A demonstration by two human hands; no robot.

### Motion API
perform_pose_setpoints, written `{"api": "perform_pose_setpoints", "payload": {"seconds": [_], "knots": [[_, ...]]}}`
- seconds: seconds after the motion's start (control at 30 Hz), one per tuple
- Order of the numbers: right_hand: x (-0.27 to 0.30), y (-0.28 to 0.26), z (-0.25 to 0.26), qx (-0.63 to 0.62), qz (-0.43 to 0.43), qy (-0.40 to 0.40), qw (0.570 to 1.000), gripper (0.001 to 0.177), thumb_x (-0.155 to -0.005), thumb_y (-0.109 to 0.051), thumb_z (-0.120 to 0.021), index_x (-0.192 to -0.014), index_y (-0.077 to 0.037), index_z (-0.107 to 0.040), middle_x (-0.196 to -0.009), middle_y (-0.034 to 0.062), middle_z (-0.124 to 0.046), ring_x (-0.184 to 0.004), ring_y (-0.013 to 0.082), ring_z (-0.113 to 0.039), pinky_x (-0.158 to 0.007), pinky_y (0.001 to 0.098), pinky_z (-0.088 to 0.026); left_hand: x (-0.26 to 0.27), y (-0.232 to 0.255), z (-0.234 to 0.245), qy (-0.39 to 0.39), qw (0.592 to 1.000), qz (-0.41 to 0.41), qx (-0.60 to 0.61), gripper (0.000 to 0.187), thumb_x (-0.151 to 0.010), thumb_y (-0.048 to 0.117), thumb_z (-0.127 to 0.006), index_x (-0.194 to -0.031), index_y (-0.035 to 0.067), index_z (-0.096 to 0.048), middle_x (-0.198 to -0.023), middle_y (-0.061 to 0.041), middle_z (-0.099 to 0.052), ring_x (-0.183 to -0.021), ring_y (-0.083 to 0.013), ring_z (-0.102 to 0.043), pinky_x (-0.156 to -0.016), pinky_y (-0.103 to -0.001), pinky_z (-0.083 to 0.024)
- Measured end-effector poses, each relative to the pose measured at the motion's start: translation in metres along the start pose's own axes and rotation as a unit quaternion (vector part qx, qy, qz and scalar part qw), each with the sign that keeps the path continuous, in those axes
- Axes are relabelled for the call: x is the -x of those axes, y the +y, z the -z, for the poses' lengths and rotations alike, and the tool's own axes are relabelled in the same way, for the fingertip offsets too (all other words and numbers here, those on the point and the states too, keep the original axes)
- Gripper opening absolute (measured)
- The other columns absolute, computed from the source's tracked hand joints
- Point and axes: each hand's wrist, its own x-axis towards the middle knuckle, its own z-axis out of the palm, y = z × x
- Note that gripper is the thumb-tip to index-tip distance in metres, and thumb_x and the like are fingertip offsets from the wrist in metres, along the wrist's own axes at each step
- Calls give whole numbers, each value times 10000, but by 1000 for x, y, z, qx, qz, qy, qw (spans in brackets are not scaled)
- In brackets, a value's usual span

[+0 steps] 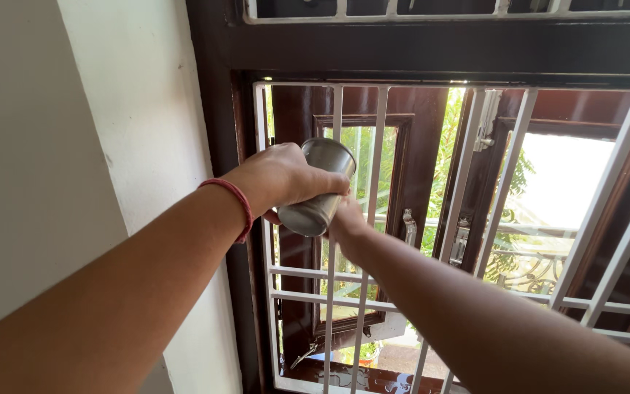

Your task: The person cleans a window with metal bars by first spraying a liquid from a bottle onto the glass and frame, then wiping the surface with a cloth. The person repeatedly dips the cloth into a bucket of water and wrings it out while continuing to wipe the window.

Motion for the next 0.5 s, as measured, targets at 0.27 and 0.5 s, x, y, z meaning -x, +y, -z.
{"api": "perform_pose_setpoints", "payload": {"seconds": [0.27,0.5], "knots": [[-21,-4,-16,-206,-58,-12,977,370,-990,-321,-460,-1292,-112,-417,-1169,165,-659,-969,275,-730,-777,396,-641,-1,-8,-19,14,1000,-8,17,822,-719,587,-748,-1286,6,-620,-1022,-201,-762,-825,-262,-799,-669,-332,-642],[8,-2,-5,-41,-43,-84,995,318,-995,-232,-507,-1276,-85,-501,-1161,158,-700,-939,251,-748,-713,376,-634,24,-20,-34,-7,1000,-2,-18,820,-718,599,-761,-1302,49,-597,-1056,-169,-754,-900,-252,-786,-761,-372,-633]]}}
